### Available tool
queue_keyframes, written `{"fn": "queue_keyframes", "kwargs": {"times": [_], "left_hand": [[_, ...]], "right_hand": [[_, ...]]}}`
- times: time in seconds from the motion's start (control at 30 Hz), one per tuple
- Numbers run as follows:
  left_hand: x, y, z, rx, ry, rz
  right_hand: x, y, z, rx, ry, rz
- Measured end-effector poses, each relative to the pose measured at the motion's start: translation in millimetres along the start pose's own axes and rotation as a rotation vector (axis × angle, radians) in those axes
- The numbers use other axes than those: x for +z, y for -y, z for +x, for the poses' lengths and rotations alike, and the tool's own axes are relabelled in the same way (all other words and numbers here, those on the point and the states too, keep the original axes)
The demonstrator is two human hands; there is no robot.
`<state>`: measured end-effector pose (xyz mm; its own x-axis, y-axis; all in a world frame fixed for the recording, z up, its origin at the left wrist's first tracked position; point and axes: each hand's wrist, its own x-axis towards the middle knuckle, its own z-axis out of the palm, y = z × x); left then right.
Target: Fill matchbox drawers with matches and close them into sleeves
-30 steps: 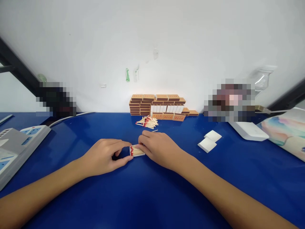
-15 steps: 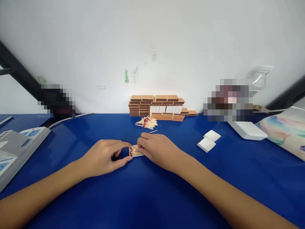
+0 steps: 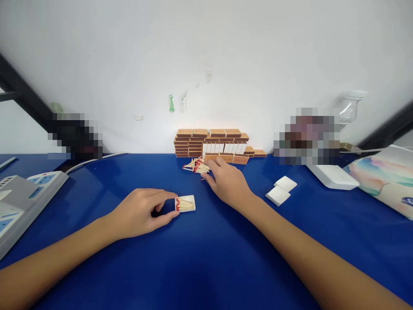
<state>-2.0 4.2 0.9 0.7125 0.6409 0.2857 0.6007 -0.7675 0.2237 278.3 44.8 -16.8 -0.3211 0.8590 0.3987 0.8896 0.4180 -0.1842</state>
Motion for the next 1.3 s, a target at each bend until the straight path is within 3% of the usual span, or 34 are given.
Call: {"fn": "queue_keyframes", "kwargs": {"times": [0.43,0.8,1.3], "left_hand": [[1.6,0.0,2.4,-0.004,-0.003,-0.013],[2.3,0.7,2.2,-0.007,0.007,-0.002],[2.7,0.8,0.7,0.002,0.001,0.004]], "right_hand": [[8.8,-11.0,2.8,-0.013,0.035,0.024],[8.1,-0.1,1.2,-0.005,-0.008,0.015],[7.0,6.2,2.0,-0.03,0.074,-0.017]]}}
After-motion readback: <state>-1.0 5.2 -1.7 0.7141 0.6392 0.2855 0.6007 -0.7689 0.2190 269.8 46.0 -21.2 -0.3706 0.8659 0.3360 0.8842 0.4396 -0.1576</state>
